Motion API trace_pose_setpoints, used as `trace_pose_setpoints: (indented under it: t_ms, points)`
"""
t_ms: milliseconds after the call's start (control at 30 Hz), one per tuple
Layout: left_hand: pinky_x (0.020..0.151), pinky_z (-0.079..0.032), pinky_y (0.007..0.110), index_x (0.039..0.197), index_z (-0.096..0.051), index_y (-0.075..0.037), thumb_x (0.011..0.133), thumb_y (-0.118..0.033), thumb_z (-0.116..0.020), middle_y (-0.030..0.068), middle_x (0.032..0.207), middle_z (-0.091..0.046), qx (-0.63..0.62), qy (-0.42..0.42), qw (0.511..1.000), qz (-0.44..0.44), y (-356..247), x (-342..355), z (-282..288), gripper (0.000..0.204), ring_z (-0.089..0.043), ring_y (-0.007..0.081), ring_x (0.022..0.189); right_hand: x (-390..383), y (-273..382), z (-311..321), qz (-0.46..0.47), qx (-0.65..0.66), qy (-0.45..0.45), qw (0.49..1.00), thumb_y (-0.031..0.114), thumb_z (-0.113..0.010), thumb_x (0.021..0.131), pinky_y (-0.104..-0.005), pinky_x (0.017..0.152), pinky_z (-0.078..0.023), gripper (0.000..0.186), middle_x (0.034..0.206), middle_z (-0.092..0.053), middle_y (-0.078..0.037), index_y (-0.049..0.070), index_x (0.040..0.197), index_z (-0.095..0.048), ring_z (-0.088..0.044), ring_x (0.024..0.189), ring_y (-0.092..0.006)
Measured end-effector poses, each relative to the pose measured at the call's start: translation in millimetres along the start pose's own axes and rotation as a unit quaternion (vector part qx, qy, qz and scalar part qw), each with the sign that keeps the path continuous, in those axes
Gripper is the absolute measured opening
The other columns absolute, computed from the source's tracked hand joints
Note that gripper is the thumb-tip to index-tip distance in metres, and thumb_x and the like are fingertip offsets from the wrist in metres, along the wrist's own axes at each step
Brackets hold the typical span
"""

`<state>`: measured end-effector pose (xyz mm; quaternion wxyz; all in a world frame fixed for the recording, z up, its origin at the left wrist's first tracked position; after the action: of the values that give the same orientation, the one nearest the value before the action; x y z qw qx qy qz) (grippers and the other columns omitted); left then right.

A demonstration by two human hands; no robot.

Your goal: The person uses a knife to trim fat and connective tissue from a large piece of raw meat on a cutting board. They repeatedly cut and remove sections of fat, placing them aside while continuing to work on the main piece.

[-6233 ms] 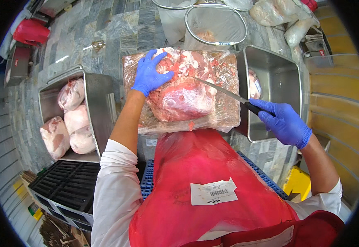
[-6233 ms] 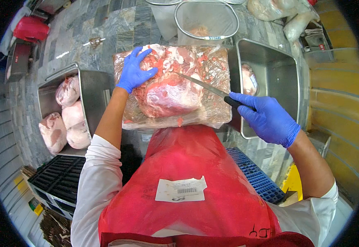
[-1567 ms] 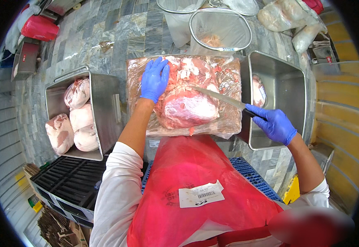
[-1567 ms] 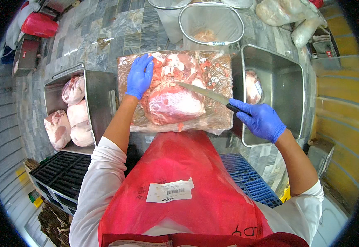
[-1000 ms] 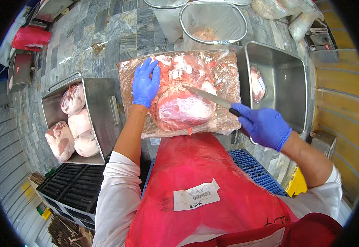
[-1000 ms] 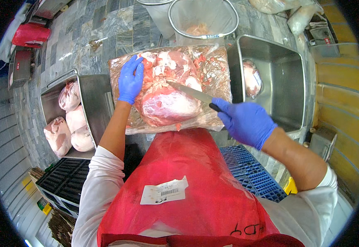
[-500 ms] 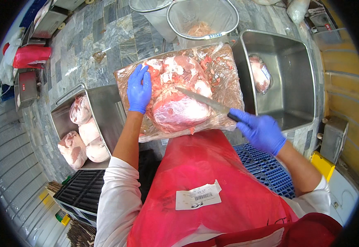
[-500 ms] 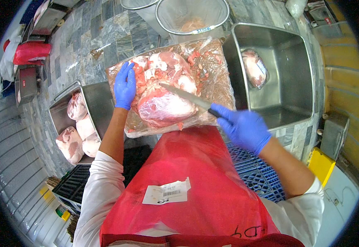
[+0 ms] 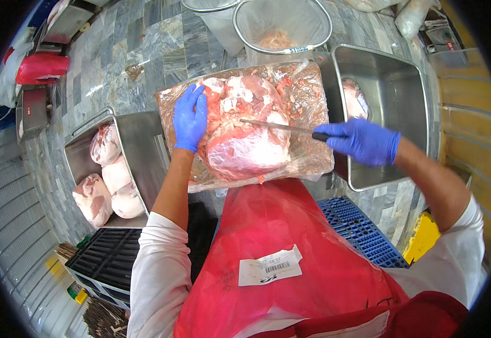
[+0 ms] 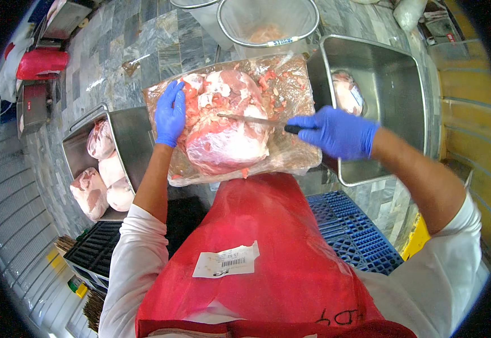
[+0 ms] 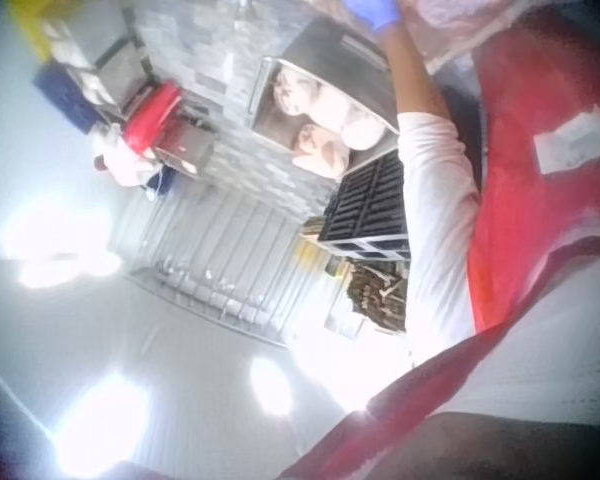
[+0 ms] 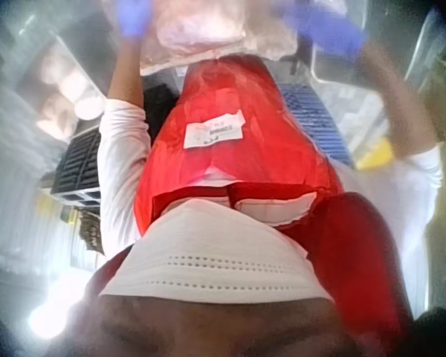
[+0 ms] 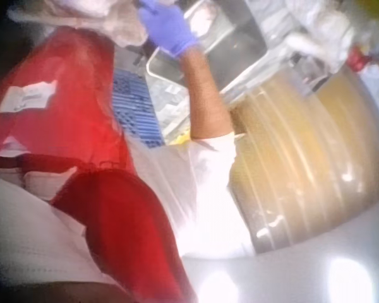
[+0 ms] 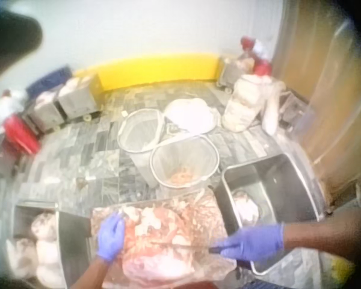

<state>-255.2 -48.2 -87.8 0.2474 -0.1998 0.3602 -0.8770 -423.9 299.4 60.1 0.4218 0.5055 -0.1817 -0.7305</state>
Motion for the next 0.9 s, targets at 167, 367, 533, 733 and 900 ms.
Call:
trace_pose_setpoints:
  t_ms: [167, 367, 533, 733, 900]
  points:
    - [0.113, -0.045, 0.046, 0.131, -0.073, -0.006, 0.105, -0.027, -0.06, 0.0237, 0.14, -0.066, 0.021, -0.004, 1.0, -0.008, -2, 2, 4, 0.036, -0.061, 0.0402, 0.13, -27, 6, -60, -0.066, -0.017, -0.12, 0.99, 0.032, -0.059, 0.106, -0.0501, 0.077, -0.058, 0.043, 0.095, -0.071, -0.029, 0.019, 0.147, -0.059, -0.071, 0.085, -0.0456]
    - [0.113, -0.046, 0.046, 0.13, -0.072, -0.003, 0.105, -0.024, -0.059, 0.0277, 0.138, -0.065, -0.008, 0.025, 0.999, -0.03, -6, 9, 4, 0.036, -0.061, 0.0416, 0.13, -25, -4, -91, -0.072, -0.005, -0.155, 0.985, 0.034, -0.06, 0.104, -0.0553, 0.081, -0.058, 0.044, 0.101, -0.073, -0.027, 0.023, 0.147, -0.058, -0.071, 0.091, -0.0467]
    - [0.113, -0.046, 0.046, 0.131, -0.072, -0.004, 0.105, -0.025, -0.06, 0.0267, 0.139, -0.065, 0.011, 0.028, 0.999, -0.04, -5, 10, 5, 0.036, -0.061, 0.0417, 0.13, -46, -25, -40, 0.006, 0.1, -0.07, 0.992, 0.037, -0.057, 0.109, -0.0406, 0.072, -0.058, 0.047, 0.082, -0.07, -0.017, 0.014, 0.15, -0.058, -0.069, 0.069, -0.0254]
    - [0.113, -0.045, 0.046, 0.132, -0.073, -0.007, 0.104, -0.026, -0.06, 0.0243, 0.141, -0.065, 0.002, 0.037, 0.998, -0.041, 2, 12, 0, 0.036, -0.061, 0.0412, 0.13, -8, -22, 15, -0.152, 0.188, 0.104, 0.965, 0.049, -0.06, 0.107, -0.0274, 0.048, -0.039, 0.05, 0.072, -0.056, 0.0, 0.022, 0.148, -0.063, -0.042, 0.052, -0.0083]
    - [0.111, -0.046, 0.046, 0.132, -0.073, -0.008, 0.104, -0.026, -0.061, 0.0239, 0.14, -0.066, 0.012, 0.019, 0.999, -0.041, -2, 9, 0, 0.035, -0.061, 0.0412, 0.129, 10, -36, 31, -0.242, 0.194, 0.145, 0.94, 0.047, -0.062, 0.106, -0.0287, 0.043, -0.032, 0.044, 0.066, -0.049, 0.0, 0.028, 0.145, -0.066, -0.04, 0.05, -0.0099]
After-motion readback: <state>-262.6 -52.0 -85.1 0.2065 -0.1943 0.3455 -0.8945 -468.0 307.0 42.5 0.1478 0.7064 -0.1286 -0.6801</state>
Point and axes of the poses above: each hand's wrist, its own x-axis towards the middle knuckle, its own z-axis out of the back of the hand, y = z × x, the point moved 6 cm from there along x, towards the middle knuckle
